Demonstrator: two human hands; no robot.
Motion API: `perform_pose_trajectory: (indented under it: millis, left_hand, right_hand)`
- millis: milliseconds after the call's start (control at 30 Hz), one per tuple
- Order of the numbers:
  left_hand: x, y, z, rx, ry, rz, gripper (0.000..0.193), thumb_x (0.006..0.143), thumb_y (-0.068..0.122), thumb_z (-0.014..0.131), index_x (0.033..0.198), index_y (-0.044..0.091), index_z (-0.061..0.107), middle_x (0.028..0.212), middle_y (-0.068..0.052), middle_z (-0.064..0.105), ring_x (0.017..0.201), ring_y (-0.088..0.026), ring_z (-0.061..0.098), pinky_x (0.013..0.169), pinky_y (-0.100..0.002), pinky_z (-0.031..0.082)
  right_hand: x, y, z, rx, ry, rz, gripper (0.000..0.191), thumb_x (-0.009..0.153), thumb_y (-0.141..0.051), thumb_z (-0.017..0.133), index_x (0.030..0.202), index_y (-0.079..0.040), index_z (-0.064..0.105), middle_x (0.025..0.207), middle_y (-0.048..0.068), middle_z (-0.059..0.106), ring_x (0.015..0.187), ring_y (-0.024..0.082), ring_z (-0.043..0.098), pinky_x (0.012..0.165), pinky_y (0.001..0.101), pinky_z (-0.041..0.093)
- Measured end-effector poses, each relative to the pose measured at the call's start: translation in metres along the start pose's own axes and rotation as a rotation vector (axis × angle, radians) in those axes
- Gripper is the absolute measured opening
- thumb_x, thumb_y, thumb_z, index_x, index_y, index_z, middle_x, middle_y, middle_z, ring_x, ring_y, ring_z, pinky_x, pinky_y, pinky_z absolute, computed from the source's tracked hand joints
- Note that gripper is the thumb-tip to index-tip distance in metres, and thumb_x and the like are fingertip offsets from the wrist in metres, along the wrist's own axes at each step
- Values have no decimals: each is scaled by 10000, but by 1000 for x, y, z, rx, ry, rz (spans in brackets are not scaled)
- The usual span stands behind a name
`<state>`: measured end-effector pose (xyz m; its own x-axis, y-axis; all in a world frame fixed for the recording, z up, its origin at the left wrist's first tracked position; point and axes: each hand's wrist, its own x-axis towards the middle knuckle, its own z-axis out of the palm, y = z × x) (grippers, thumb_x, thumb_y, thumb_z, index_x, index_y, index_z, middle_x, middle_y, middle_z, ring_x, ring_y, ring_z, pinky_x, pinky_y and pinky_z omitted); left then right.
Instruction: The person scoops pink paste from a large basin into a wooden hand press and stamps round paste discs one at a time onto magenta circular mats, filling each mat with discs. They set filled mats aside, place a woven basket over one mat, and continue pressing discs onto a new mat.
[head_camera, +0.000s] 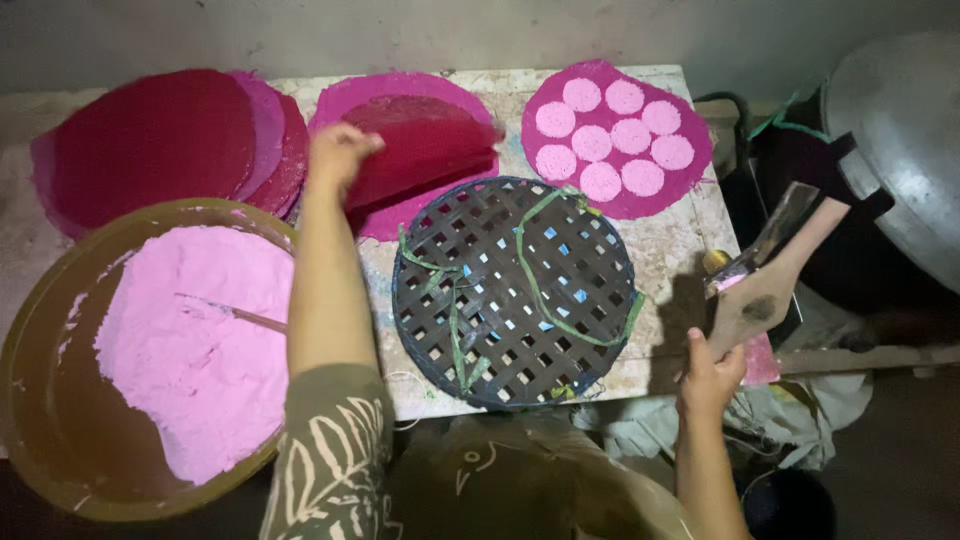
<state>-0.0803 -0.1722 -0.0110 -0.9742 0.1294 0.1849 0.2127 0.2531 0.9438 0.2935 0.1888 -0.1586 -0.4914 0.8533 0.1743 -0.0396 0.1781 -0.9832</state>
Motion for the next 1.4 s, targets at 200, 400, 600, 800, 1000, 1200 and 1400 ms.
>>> perform_pose_trajectory:
  millis: [200, 400, 600, 800, 1000, 1200, 1400]
  left_hand:
    - [-9, 43, 1, 119, 100, 441, 211, 972, 56, 790, 1001, 17, 585, 862, -79, 708, 803, -160, 688, 725, -302, 546]
    - [-148, 25, 96, 353, -147, 444, 126, 965, 104, 568, 1086, 91, 534, 1072, -70, 782, 911, -326, 746, 746, -474, 578]
    - [-248, -53, 154, 394, -261, 563, 386, 835, 28, 587, 1198, 101, 699, 1146, -118, 759, 1023, -301, 732, 916, -433, 583]
    - [-297, -95, 161, 432, -372, 469, 372, 858, 38, 583, 1206, 94, 701, 1186, -112, 744, 1072, -309, 721, 904, -429, 569]
    - [-314, -79, 112, 374, -442, 508, 465, 872, 238, 677, 1300, 59, 661, 1331, -174, 662, 1205, -327, 623, 1029, -493, 463]
    - [-324, -110, -6, 470, -15, 100, 385, 904, 126, 677, 1274, 43, 611, 1243, -189, 636, 1171, -397, 612, 996, -471, 494]
    - [-343, -172, -52, 682, -108, -116, 265, 890, 132, 706, 1136, 49, 655, 1069, -166, 678, 927, -367, 669, 773, -485, 534]
  right_hand:
    - [10, 5, -5, 21, -37, 134, 273, 948, -113, 744, 1140, -20, 574, 896, 71, 632, 633, 178, 532, 576, 329, 421]
    - [30, 13, -9, 156, -182, 40, 229, 1008, -164, 682, 1163, -24, 586, 991, 67, 692, 824, 155, 650, 767, 290, 522]
    - [39, 18, -7, 191, -326, -8, 259, 1041, -215, 645, 1165, 3, 582, 1016, 83, 674, 870, 182, 656, 800, 307, 524]
    - [22, 14, 3, 300, -356, 17, 330, 1016, -240, 650, 1219, 1, 554, 1020, 101, 669, 871, 193, 648, 772, 322, 517]
    - [-12, 0, 15, 386, -382, 75, 366, 993, -249, 670, 1235, -3, 548, 1022, 120, 657, 875, 209, 649, 766, 327, 518]
    - [-44, -13, 31, 406, -432, 97, 355, 1002, -269, 669, 1197, 4, 555, 1016, 120, 650, 889, 214, 644, 800, 327, 537]
    - [-87, -24, 52, 413, -427, 89, 343, 998, -296, 661, 1128, 9, 575, 990, 120, 648, 873, 216, 634, 775, 324, 510]
